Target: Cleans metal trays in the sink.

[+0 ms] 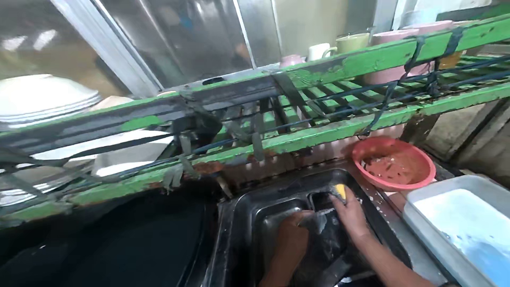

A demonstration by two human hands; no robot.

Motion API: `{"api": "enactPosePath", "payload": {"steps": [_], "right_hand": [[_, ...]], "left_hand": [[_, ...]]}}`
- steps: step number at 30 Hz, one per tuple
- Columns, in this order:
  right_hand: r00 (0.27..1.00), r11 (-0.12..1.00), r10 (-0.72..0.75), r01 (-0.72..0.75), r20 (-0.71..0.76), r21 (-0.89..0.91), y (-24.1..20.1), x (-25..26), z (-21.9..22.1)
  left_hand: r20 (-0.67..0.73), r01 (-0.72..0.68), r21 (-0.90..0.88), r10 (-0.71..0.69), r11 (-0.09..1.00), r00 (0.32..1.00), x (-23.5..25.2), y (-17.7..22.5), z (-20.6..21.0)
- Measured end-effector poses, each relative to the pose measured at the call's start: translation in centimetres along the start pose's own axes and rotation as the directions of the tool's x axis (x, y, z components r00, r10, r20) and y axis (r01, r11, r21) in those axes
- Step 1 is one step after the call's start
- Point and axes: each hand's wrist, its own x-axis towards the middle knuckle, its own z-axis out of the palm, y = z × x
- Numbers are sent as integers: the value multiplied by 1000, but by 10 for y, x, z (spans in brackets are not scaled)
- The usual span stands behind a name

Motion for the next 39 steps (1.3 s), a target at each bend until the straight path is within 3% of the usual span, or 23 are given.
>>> {"api": "enactPosePath", "payload": {"steps": [3,5,8,11,13,15,17,19,20,22,24,25,28,31,33,36,37,39], "right_hand": [[952,947,-307,307,-19,90,-40,-31,24],[923,916,-379,384,-66,112,-34,-27,29],[993,990,-103,108,-59,92,9,14,0],[976,954,187,-154,-109,258,32,42,-25],[944,885,311,-246,-109,396,31,49,-34],[926,851,345,-239,-154,468,16,50,-42],[945,897,259,-159,-198,413,-13,41,-51],[970,951,30,46,-241,305,-49,26,-53],[957,944,-130,199,-260,262,-67,17,-48],[877,867,-419,463,-237,183,-96,-1,-31],[770,774,-594,626,-235,95,-107,-11,-15],[750,758,-607,646,-263,93,-104,-10,-12],[852,858,-380,470,-360,208,-74,10,-19],[901,928,-218,310,-374,206,-52,23,-26],[889,914,-308,375,-337,153,-66,7,-20],[793,818,-537,573,-286,52,-89,-16,-5],[785,810,-546,584,-293,56,-86,-12,-4],[854,871,-393,465,-342,160,-71,5,-11]], "left_hand": [[-38,13,8,-13,1000,999,11,6,11],[-76,-26,-7,26,1000,997,12,4,12],[-102,-89,-29,86,996,991,2,-4,1],[-144,-143,-73,132,987,981,-16,-16,-5],[-215,-220,-135,188,966,958,-21,-39,-2],[-240,-302,-116,269,946,933,-17,-67,-5],[-46,-232,34,234,972,971,-11,-70,-19],[249,-120,297,45,947,967,3,-46,-28],[292,-100,386,-18,917,956,10,-27,-26],[221,-144,424,52,894,974,21,9,-18],[12,-259,387,276,885,961,31,26,-6],[-33,-252,381,285,890,958,34,35,-3],[-114,-237,197,263,951,958,31,46,-5],[-286,-375,100,387,922,877,29,32,10],[-308,-400,90,408,912,860,30,26,22],[-373,-384,86,387,919,843,30,22,34],[-398,-396,45,380,917,835,29,21,33],[-391,-408,-33,364,912,845,23,24,21]]}}
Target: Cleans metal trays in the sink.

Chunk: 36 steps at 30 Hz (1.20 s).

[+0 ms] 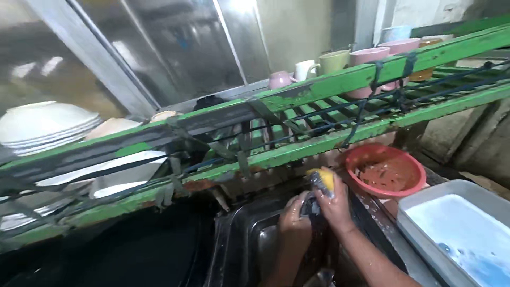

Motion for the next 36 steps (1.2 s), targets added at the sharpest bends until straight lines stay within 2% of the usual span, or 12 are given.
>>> {"api": "enactPosePath", "payload": {"steps": [4,7,9,12,16,19,21,25,29,32,34,36], "right_hand": [[817,820,551,-492,-169,292,19,29,-19],[775,741,614,-503,-147,446,8,33,-15],[826,789,555,-487,-96,376,-20,30,-16],[955,922,275,-294,111,252,-62,5,-3],[939,982,-124,70,319,176,-65,-24,32],[943,997,71,-54,325,-61,-13,-13,13],[974,973,144,-106,176,-206,38,0,-3],[957,933,225,-158,182,-323,26,-13,-5],[942,935,-294,319,165,-155,-10,-54,37],[962,979,44,12,269,-204,21,-27,11],[959,946,265,-239,103,-217,57,-1,-10],[862,857,506,-506,-29,-92,67,18,-26]], "left_hand": [[-31,11,-58,-13,998,999,-16,13,-18],[-51,8,-111,-13,994,999,-29,-3,-27],[138,120,27,-123,992,983,-25,-1,-51],[437,150,401,-333,904,835,-1,13,-73],[206,131,402,-229,906,952,-2,5,-62],[55,184,40,-186,982,981,-15,-13,-68],[-5,157,-137,-160,978,987,-27,-23,-77],[58,429,79,-434,900,899,-31,-6,-63],[88,421,157,-437,893,895,-31,-15,-31],[22,432,6,-432,902,901,-40,-7,-47],[-8,378,-71,-380,923,925,-50,-12,-61],[-44,336,-146,-345,931,937,-59,-28,-63]]}}
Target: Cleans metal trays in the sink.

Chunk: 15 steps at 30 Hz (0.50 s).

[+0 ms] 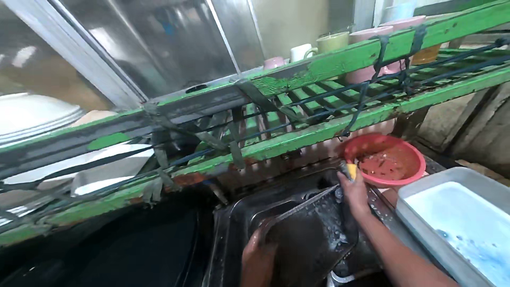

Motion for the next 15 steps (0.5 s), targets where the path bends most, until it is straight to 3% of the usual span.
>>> {"api": "enactPosePath", "payload": {"steps": [1,3,5,7,8,9,11,12,15], "right_hand": [[996,994,93,-92,-13,61,-5,4,-5],[997,996,73,-71,-18,57,-19,1,-9],[986,986,-164,165,7,-22,-40,-13,-4],[902,903,-415,424,120,-69,-64,-37,4],[849,863,-480,502,222,-54,-79,-53,9],[774,805,-557,592,301,-33,-90,-69,15],[624,657,-718,754,309,6,-94,-85,30],[629,659,-721,752,290,6,-87,-82,34],[804,810,-577,585,148,-21,-44,-48,31]], "left_hand": [[-5,-11,-64,11,998,1000,1,-13,-1],[109,-46,-25,48,999,993,12,-36,-9],[397,-115,350,-36,930,917,34,-25,-17],[513,-184,582,-182,792,839,50,0,-2],[511,-206,616,-187,760,839,55,13,9],[477,-254,593,-79,764,875,57,21,19],[320,-403,519,266,754,909,58,24,32],[261,-400,486,307,777,915,60,27,35],[110,-300,281,280,912,954,63,31,31]]}}
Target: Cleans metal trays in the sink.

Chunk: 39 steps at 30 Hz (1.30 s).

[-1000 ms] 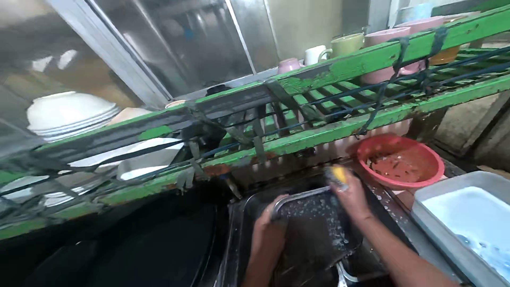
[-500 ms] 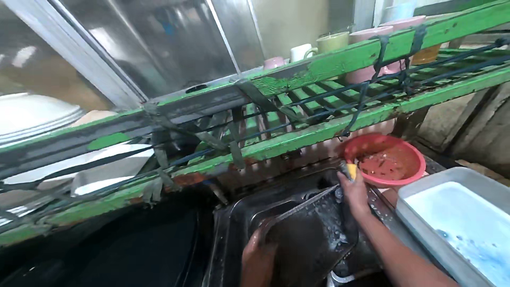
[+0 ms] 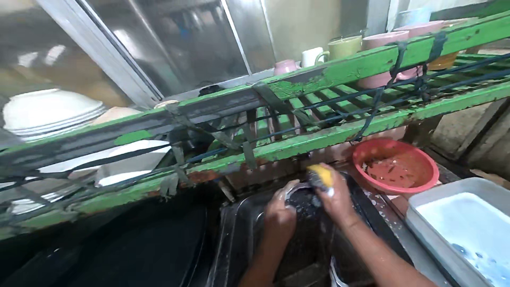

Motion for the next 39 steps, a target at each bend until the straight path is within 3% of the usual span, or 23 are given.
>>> {"api": "enactPosePath", "payload": {"steps": [2,4,6,8,10,11,13,15,17,19,21,22,24,27,30,34,36,39], "right_hand": [[962,962,253,-239,-105,135,27,5,-6],[818,793,562,-493,-119,359,27,12,-10],[754,709,650,-554,-99,436,16,18,-13],[835,799,544,-486,-81,355,-9,16,-17],[960,934,281,-271,-12,234,-33,8,-13],[989,968,132,-143,69,207,-41,3,-5],[958,988,-119,88,261,127,-49,-9,11],[911,965,-237,261,338,-26,-37,-18,19],[919,966,-97,178,381,-186,2,-27,9],[931,950,149,-42,333,-309,52,-29,-11],[913,915,341,-267,223,-303,82,-34,-29],[914,910,367,-315,173,-268,86,-38,-36],[938,938,306,-267,164,-223,88,-47,-39],[910,913,292,-174,293,-369,106,-73,-15],[749,815,464,-151,474,-559,98,-121,36],[672,921,259,45,694,-388,60,-164,86],[681,926,239,55,692,-373,76,-154,84],[766,842,391,-73,511,-534,125,-124,60]], "left_hand": [[-33,88,-90,-92,992,995,-6,2,-1],[-22,151,-204,-159,967,987,-17,-1,5],[17,181,-262,-183,948,983,-26,-8,5],[222,253,-141,-219,957,950,-23,-8,-13],[437,252,152,-294,956,850,-13,1,-24],[464,220,243,-312,945,829,-12,1,-22],[353,222,228,-293,948,888,-22,-7,-12],[255,340,173,-375,924,891,-32,-12,-8],[224,513,107,-523,852,822,-44,-24,-11],[201,654,47,-648,755,734,-57,-45,-12],[195,741,-15,-725,671,660,-72,-73,0],[208,776,-87,-750,625,628,-81,-88,9],[236,794,-284,-763,537,601,-96,-118,30],[281,791,-428,-767,437,576,-115,-144,61],[354,825,-418,-768,381,534,-121,-144,75],[416,800,-482,-710,358,569,-116,-145,78],[419,789,-518,-706,331,571,-119,-150,77],[409,758,-597,-712,264,571,-128,-162,81]]}}
